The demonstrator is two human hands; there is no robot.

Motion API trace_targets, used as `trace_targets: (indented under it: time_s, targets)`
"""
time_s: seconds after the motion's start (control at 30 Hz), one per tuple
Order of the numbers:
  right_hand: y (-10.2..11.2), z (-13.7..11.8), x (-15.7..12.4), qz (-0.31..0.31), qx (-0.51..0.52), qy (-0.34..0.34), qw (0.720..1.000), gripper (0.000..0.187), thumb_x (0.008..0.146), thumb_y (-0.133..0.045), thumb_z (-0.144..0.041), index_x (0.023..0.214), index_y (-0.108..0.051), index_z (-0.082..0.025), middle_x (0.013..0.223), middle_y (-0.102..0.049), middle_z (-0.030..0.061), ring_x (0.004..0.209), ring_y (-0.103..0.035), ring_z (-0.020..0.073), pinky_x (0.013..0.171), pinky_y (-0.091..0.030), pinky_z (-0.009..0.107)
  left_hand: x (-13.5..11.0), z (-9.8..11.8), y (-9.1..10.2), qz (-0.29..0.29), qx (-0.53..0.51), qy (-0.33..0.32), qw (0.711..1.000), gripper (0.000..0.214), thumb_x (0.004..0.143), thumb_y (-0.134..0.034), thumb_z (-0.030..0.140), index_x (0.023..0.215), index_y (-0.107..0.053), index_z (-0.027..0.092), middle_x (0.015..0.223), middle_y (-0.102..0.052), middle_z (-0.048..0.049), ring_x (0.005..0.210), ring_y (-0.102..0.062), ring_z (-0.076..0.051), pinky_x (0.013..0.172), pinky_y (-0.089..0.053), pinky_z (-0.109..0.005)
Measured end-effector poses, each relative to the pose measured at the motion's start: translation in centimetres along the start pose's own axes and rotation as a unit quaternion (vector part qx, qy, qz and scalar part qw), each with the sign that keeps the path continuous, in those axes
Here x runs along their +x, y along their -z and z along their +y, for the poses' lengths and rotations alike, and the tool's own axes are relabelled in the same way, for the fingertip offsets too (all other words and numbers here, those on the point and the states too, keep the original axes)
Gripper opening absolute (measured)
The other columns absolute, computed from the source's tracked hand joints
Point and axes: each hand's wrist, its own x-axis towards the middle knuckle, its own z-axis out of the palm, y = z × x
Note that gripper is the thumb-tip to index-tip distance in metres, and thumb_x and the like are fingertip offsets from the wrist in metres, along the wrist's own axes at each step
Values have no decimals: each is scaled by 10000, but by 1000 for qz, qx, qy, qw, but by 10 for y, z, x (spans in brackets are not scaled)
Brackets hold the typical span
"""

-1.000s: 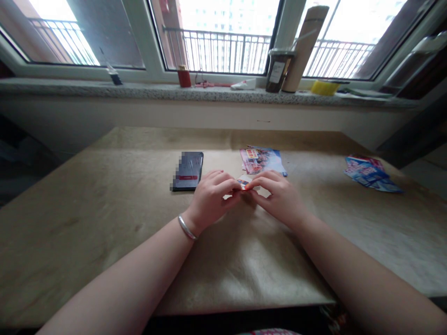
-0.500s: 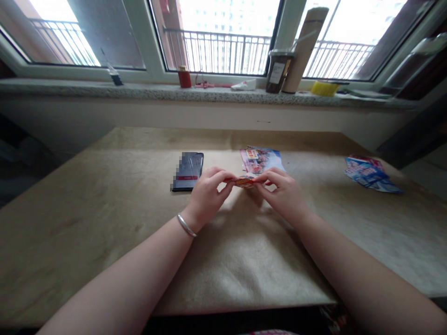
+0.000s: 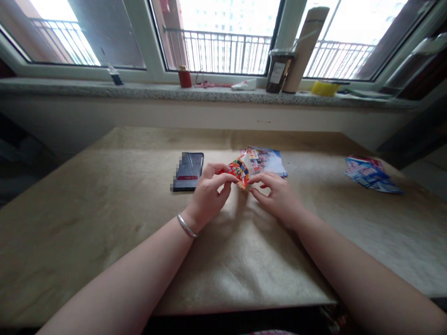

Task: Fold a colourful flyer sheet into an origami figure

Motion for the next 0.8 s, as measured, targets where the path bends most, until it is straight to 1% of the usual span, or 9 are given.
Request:
trace_targets:
  time_s: [0.1, 0.33, 0.43, 0.5, 0.57, 0.67, 0.73, 0.8]
  targets:
    - [-1, 1, 0, -32, 17, 6, 999, 190, 812, -589, -202, 990, -646, -232, 999, -664, 40, 949, -592, 191, 761, -511, 321, 0, 0, 1, -12, -9, 14, 1000, 170, 842, -544, 65, 854, -663, 186, 1034, -535, -58, 996, -544, -157, 892, -490, -333]
    - [-5, 4, 0, -60, 20, -3, 998, 220, 799, -609, -202, 1012, -654, -235, 1050, -663, 53, 966, -601, 190, 779, -507, 327, -1, -2, 1, -56, -6, 40, 998, 128, 839, -574, 110, 894, -664, 182, 927, -588, -48, 910, -564, -161, 836, -501, -325]
    - [-6, 5, 0, -79, 11, -4, 997, 223, 798, -619, -205, 1017, -659, -229, 994, -667, 50, 916, -604, 183, 783, -500, 333, -2, -4, 0, -71, -3, 47, 996, 148, 847, -554, 116, 921, -664, 181, 909, -600, -51, 887, -569, -167, 809, -503, -323]
    - [-7, 5, 0, -83, 7, -3, 997, 234, 799, -615, -203, 1027, -658, -230, 979, -666, 48, 899, -604, 184, 779, -502, 339, -3, -5, 0, -81, 6, 45, 996, 188, 840, -527, 85, 927, -663, 181, 905, -603, -53, 878, -569, -169, 796, -505, -318]
    - [-6, 5, 0, -67, 12, -5, 998, 257, 800, -604, -199, 1051, -644, -232, 1008, -664, 53, 923, -603, 194, 768, -514, 344, -4, -5, -1, -85, 22, 42, 995, 260, 806, -500, 29, 939, -661, 184, 921, -599, -53, 881, -567, -167, 795, -505, -307]
    - [-5, 4, 0, -21, 24, -17, 999, 327, 789, -589, -179, 1114, -598, -224, 1080, -634, 68, 963, -597, 204, 747, -537, 343, -4, -4, -1, -79, 49, 45, 995, 331, 763, -494, -7, 980, -651, 187, 960, -587, -55, 885, -564, -162, 794, -506, -290]
    - [-3, 3, 0, 9, 26, -29, 999, 386, 777, -584, -165, 1159, -567, -221, 1140, -590, 83, 976, -591, 205, 720, -551, 336, -3, -3, 0, -72, 63, 44, 994, 353, 752, -498, -12, 1011, -640, 182, 987, -589, -61, 900, -564, -167, 809, -502, -294]
    - [-2, 4, 0, 33, 23, -39, 998, 445, 766, -585, -160, 1203, -541, -231, 1214, -534, 98, 998, -582, 211, 677, -562, 323, -2, -2, 0, -71, 67, 29, 995, 364, 752, -493, -17, 1025, -633, 179, 984, -603, -62, 905, -565, -172, 817, -496, -301]
